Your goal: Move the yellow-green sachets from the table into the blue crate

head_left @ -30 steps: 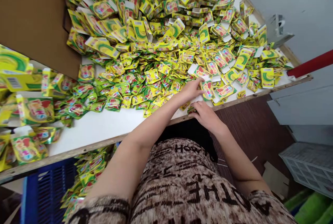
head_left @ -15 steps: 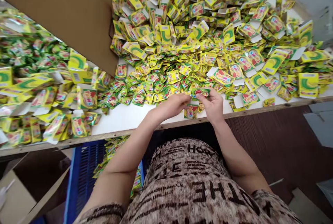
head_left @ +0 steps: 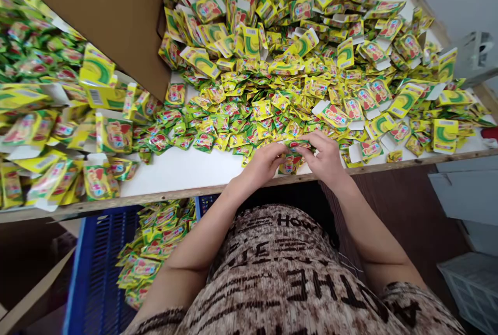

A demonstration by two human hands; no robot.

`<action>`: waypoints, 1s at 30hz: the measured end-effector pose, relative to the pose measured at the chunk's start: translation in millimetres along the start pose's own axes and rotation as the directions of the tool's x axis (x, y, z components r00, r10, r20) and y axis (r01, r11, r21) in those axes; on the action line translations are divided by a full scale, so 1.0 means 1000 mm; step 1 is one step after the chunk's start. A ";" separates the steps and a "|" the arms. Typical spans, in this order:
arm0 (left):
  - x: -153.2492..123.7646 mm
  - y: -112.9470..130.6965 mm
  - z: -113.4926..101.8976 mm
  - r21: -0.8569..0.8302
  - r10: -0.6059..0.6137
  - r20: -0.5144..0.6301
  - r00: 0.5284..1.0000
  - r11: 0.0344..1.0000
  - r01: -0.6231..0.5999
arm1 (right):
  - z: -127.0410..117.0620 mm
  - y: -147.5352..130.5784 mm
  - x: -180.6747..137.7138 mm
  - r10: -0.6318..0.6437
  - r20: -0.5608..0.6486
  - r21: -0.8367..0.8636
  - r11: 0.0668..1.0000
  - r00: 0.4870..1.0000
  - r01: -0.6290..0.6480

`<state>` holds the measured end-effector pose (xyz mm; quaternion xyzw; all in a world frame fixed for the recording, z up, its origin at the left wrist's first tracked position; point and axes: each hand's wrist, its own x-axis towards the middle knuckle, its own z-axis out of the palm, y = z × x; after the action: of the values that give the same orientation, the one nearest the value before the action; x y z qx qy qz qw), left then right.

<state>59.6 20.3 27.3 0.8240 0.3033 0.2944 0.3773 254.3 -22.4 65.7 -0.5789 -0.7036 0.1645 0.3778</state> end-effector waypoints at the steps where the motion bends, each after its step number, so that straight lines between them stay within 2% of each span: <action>1: -0.001 -0.001 0.001 0.011 0.028 -0.010 1.000 1.000 -0.028 | -0.001 0.000 0.001 -0.013 0.045 -0.028 1.000 0.999 0.015; 4: -0.004 -0.004 0.006 0.053 0.096 -0.026 0.995 0.994 -0.095 | -0.009 -0.008 0.005 -0.029 0.196 -0.155 0.986 0.980 0.060; 7: -0.005 -0.005 0.010 0.073 0.111 -0.032 0.993 0.991 -0.108 | -0.016 -0.021 0.010 0.006 0.308 -0.272 0.959 0.951 0.082; 13: -0.011 -0.002 0.017 0.007 0.125 -0.009 0.992 0.992 -0.125 | -0.016 -0.040 0.016 0.073 0.420 -0.464 0.874 0.904 0.145; 15: -0.015 -0.003 0.024 -0.057 0.072 -0.061 0.995 0.995 -0.076 | -0.015 -0.044 0.017 0.062 0.459 -0.487 0.852 0.886 0.193; 18: -0.019 -0.006 0.033 -0.292 -0.136 -0.196 0.971 0.953 0.075 | -0.020 -0.042 0.019 -0.017 0.514 -0.393 0.884 0.858 0.253; 19: -0.019 -0.007 0.035 -0.373 -0.209 -0.188 0.960 0.919 0.127 | -0.022 -0.039 0.019 -0.042 0.510 -0.348 0.903 0.859 0.251; 21: -0.017 -0.008 0.037 -0.464 -0.296 -0.079 0.952 0.856 0.228 | -0.025 -0.032 0.019 -0.069 0.463 -0.270 0.939 0.884 0.215; 24: -0.013 -0.008 0.036 -0.513 -0.320 0.058 0.946 0.803 0.303 | -0.024 -0.016 0.018 -0.112 0.363 -0.201 0.960 0.925 0.195; 27: -0.011 -0.008 0.037 -0.547 -0.326 0.057 0.944 0.781 0.302 | -0.019 -0.004 0.012 -0.173 0.395 -0.139 0.960 0.902 0.245; 29: -0.012 -0.008 0.037 -0.530 -0.335 0.066 0.940 0.786 0.317 | -0.016 0.002 0.005 -0.171 0.431 -0.061 0.974 0.886 0.218; 30: -0.012 -0.008 0.037 -0.526 -0.337 0.073 0.939 0.787 0.324 | -0.015 0.004 0.000 -0.153 0.409 -0.014 0.985 0.900 0.174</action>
<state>76.5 -0.4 -1.9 0.6180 0.3541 0.3061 0.6317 267.9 -24.3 73.1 -0.4803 -0.8166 0.2314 0.2214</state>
